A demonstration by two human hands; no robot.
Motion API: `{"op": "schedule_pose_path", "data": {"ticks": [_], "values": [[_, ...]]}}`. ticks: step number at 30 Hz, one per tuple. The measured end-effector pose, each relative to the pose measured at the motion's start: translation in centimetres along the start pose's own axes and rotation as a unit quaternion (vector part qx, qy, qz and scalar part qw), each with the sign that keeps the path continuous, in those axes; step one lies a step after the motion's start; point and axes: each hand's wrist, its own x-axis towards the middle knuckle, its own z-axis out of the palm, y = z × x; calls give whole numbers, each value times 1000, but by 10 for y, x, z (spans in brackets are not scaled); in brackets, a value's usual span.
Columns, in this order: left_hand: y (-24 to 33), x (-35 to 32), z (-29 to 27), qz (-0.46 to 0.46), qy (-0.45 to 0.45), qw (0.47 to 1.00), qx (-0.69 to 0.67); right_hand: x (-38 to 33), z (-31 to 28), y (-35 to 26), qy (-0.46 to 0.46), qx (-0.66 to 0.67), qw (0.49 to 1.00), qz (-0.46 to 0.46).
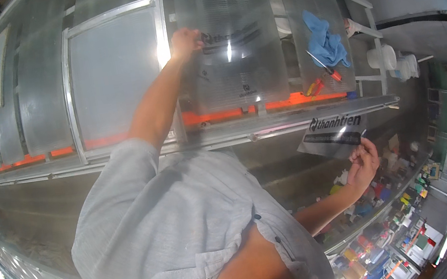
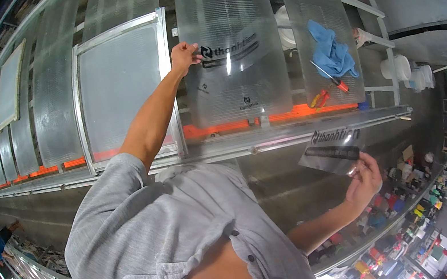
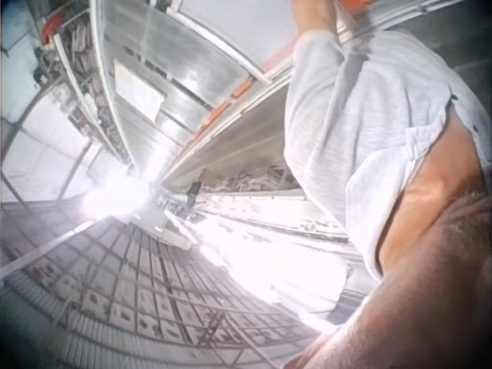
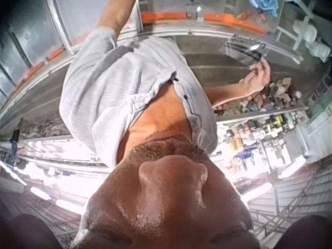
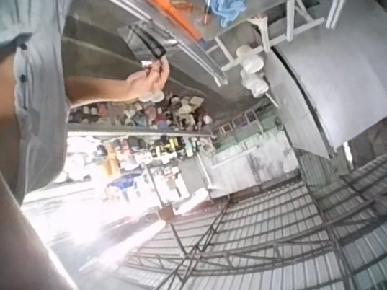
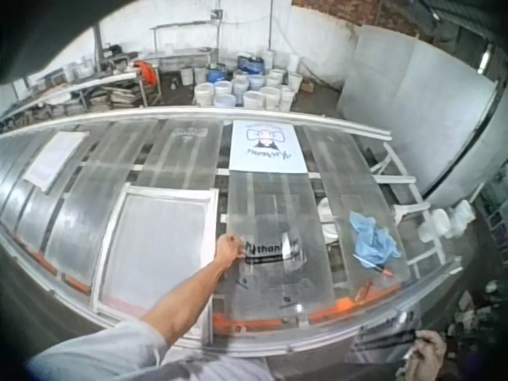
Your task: The person assembles a display unit by attaching a translucent panel to a metal frame using pliers. They then apply a branded sticker to the panel, smooth it out, and write on the surface with a marker.
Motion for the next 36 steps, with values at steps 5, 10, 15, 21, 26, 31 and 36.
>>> {"op": "schedule_pose_path", "data": {"ticks": [5, 10, 15, 21, 26, 31, 36], "values": [[-11, 2, -4, 48, 43, 983, 170, -17, 22, -11, -36, -23, 999, 19], [-12, -11, -36, 111, 125, 947, 274, -35, 89, -11, -171, 23, 984, 48], [-21, -121, -76, -91, -117, 986, -79, -68, 218, 10, -297, 11, 951, 87], [-69, -222, -167, -273, -261, 853, -359, -122, 323, -8, -458, 228, 853, 97], [-32, -244, -241, -149, -299, 788, -516, -137, 359, -13, -370, 330, 863, 97], [8, -249, -340, -4, -151, 827, -542, -144, 387, 74, -209, 145, 961, 105], [13, -246, -402, 15, -124, 905, -406, -178, 413, 199, -170, -14, 975, 144]]}}
